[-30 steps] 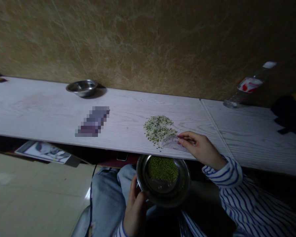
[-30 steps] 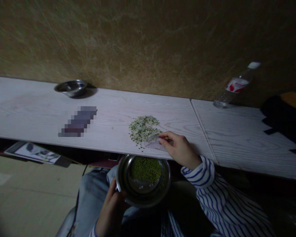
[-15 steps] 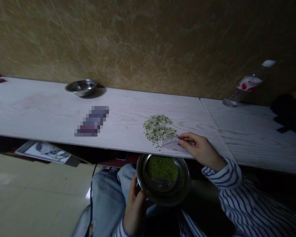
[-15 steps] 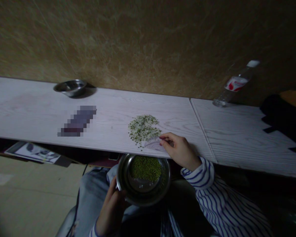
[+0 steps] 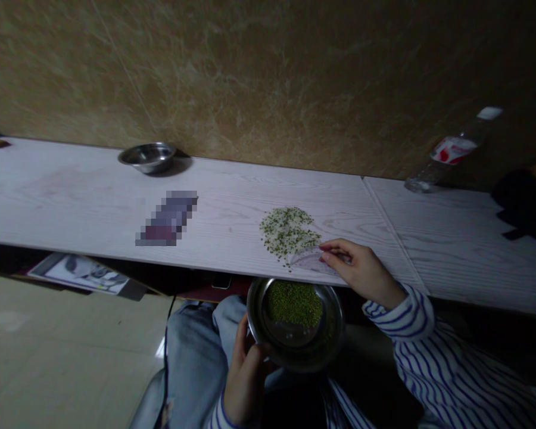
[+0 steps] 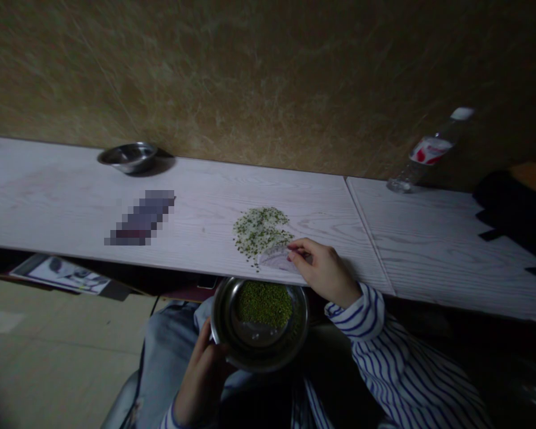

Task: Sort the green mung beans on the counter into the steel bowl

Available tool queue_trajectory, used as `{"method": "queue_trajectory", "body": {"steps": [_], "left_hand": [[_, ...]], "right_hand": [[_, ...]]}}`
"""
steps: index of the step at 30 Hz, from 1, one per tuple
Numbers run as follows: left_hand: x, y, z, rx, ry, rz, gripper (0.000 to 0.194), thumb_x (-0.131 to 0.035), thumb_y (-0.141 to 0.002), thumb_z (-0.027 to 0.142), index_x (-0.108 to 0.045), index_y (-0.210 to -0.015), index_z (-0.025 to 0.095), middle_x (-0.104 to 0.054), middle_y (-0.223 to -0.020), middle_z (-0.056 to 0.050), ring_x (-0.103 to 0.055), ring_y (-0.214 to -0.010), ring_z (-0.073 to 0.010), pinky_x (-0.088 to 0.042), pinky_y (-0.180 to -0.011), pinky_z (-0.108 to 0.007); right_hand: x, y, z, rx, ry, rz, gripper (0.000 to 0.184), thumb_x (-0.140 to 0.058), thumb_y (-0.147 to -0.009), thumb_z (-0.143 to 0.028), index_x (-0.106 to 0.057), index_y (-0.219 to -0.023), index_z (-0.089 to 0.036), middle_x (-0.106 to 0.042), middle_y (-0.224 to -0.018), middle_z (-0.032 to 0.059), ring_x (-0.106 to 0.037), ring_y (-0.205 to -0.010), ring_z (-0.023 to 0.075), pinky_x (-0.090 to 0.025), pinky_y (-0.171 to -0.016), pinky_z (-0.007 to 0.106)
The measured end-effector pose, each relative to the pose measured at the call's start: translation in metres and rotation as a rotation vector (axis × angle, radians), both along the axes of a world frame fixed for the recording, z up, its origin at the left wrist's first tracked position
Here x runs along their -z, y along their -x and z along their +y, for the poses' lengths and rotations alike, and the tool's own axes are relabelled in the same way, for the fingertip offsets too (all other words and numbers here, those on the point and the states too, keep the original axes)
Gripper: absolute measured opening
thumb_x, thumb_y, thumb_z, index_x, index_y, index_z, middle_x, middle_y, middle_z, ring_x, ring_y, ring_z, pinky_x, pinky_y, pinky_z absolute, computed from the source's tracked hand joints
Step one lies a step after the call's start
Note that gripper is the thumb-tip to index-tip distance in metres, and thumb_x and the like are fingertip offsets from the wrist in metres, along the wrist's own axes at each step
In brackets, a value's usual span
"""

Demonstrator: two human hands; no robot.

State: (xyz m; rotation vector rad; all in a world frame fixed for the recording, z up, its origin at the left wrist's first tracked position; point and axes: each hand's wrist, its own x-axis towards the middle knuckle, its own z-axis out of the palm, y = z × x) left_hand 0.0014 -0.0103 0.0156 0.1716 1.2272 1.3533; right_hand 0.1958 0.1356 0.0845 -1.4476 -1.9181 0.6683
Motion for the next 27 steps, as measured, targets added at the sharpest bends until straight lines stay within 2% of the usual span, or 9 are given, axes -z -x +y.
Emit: {"method": "queue_trajectory", "body": {"steps": [5, 12, 17, 22, 27], "left_hand": [[0.002, 0.002, 0.000, 0.008, 0.016, -0.045, 0.071, -0.069, -0.064, 0.026, -0.048, -0.132, 0.023, -0.062, -0.106, -0.008, -0.061, -0.082, -0.0245, -0.053, -0.059, -0.032], [0.005, 0.004, 0.000, 0.050, 0.003, -0.050, 0.069, -0.064, -0.066, 0.025, -0.046, -0.133, 0.023, -0.062, -0.107, -0.007, -0.059, -0.076, -0.0202, -0.054, -0.069, -0.036], [0.006, 0.004, 0.000, 0.033, 0.004, -0.071, 0.072, -0.067, -0.064, 0.026, -0.045, -0.133, 0.023, -0.060, -0.110, -0.009, -0.060, -0.085, -0.0248, -0.054, -0.065, -0.036], [0.009, 0.005, -0.001, 0.034, -0.005, -0.066, 0.073, -0.068, -0.064, 0.027, -0.046, -0.133, 0.023, -0.061, -0.105, -0.008, -0.060, -0.082, -0.0244, -0.054, -0.067, -0.038], [0.013, 0.006, -0.002, 0.043, 0.001, -0.049, 0.074, -0.069, -0.065, 0.029, -0.046, -0.135, 0.026, -0.061, -0.105, -0.006, -0.060, -0.082, -0.0240, -0.052, -0.065, -0.035]], "right_hand": [[-0.003, -0.001, -0.002, 0.027, 0.005, 0.039, 0.019, -0.061, -0.081, -0.029, -0.069, -0.095, -0.019, -0.074, -0.085, 0.0062, -0.069, -0.079, 0.0205, -0.055, -0.073, 0.034], [-0.004, -0.001, -0.008, 0.000, 0.026, 0.032, 0.019, -0.062, -0.081, -0.030, -0.070, -0.094, -0.019, -0.074, -0.085, 0.0058, -0.069, -0.079, 0.0201, -0.055, -0.073, 0.034], [0.000, -0.001, -0.003, 0.026, 0.008, 0.028, 0.019, -0.062, -0.081, -0.029, -0.069, -0.095, -0.019, -0.074, -0.085, 0.0058, -0.069, -0.079, 0.0202, -0.055, -0.071, 0.033], [0.000, 0.002, 0.000, 0.018, 0.005, 0.090, 0.017, -0.062, -0.081, -0.028, -0.069, -0.094, -0.019, -0.074, -0.084, 0.0053, -0.069, -0.077, 0.0191, -0.056, -0.070, 0.032], [-0.001, 0.008, -0.002, 0.001, 0.005, 0.067, 0.016, -0.062, -0.081, -0.027, -0.069, -0.093, -0.019, -0.074, -0.083, 0.0048, -0.069, -0.078, 0.0191, -0.056, -0.072, 0.032]]}}
